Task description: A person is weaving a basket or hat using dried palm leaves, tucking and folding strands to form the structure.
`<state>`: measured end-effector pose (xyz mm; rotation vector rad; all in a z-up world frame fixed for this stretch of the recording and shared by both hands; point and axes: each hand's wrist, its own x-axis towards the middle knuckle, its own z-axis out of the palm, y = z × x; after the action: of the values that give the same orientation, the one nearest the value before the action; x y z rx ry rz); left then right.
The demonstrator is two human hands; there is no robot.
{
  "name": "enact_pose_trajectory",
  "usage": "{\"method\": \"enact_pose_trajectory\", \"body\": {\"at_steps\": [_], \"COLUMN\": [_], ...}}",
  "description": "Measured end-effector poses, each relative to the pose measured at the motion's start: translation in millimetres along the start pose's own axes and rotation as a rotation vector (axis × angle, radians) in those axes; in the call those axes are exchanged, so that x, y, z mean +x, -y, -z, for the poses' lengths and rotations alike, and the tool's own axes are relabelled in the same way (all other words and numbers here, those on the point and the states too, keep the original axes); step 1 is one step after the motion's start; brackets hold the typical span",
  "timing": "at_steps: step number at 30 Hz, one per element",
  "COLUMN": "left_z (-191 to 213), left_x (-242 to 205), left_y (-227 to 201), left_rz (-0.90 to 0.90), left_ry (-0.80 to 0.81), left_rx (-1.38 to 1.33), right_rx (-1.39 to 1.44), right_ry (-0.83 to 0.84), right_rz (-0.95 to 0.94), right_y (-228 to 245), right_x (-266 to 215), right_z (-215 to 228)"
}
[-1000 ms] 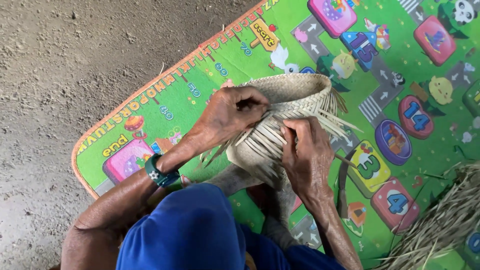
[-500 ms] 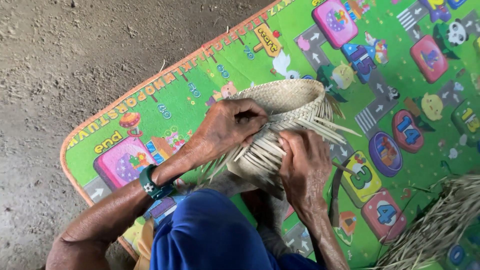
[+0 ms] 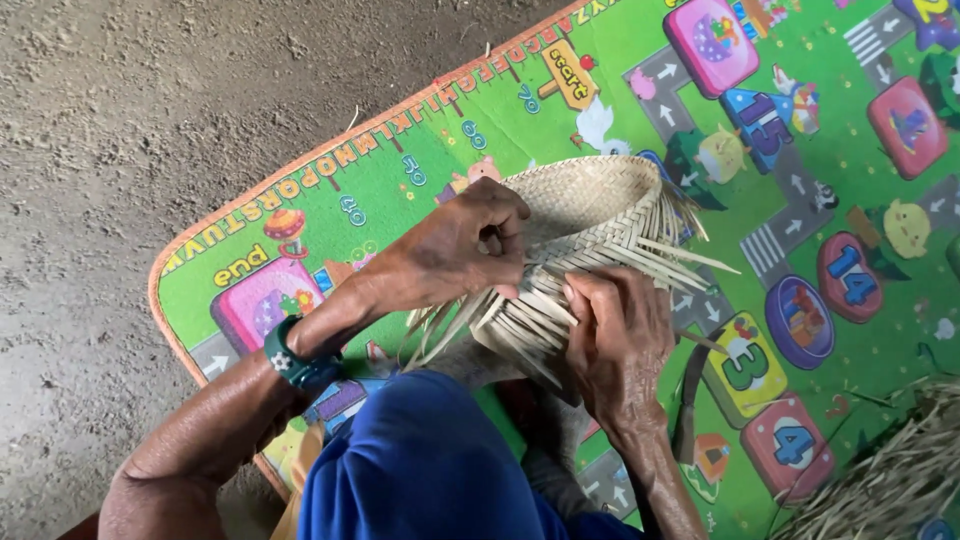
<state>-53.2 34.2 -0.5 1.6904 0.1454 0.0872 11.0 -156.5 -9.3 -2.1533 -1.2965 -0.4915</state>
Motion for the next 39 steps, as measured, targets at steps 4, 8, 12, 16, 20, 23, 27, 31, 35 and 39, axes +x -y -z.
{"method": "enact_pose_trajectory", "body": {"at_steps": [4,8,12,16,20,23,27,31,35,39], "left_z": [8.2,18.2,24.5,25.7,26.9,28.2,31.5,33.3,34.4,37.4], "left_x": [3.4,9.2,24.0,32.0,29.4,28.7,30.4,32.3,35.3,35.7], "left_y": [-18.7,-24.3,-15.1,-3.2,-14.1,-20.1,-19.2,-21.5,-19.9,-20.2], "left_rz": [0.311,0.38,0.419,0.411,0.349,0.325,0.346,0.355,0.359,0.386], "left_ry": [0.16,0.204,0.345,0.445,0.432,0.479,0.515,0.548,0.567,0.615], "left_rx": [-0.109,-0.115,-0.004,0.069,0.12,0.155,0.19,0.26,0.257,0.208], "right_rx": [0.023,0.039,0.029,0.02,-0.026,-0.044,-0.061,-0.068,-0.072,-0.054], "right_ry": [0.019,0.014,-0.012,-0.02,-0.013,-0.038,-0.041,-0.064,-0.013,-0.008], "right_rz": [-0.024,-0.022,0.033,0.042,0.063,0.099,0.122,0.131,0.082,0.057], "right_y": [-1.0,-1.8,-2.8,-2.0,-12.0,-14.0,-18.1,-19.3,-15.2,-13.1], "right_x": [-0.2,-1.9,-0.5,-0.9,-11.4,-14.8,-18.5,-19.8,-20.0,-20.6], "right_z": [-2.7,-5.1,-6.9,-4.9,-8.6,-10.1,-13.9,-15.9,-13.5,-12.9]}}
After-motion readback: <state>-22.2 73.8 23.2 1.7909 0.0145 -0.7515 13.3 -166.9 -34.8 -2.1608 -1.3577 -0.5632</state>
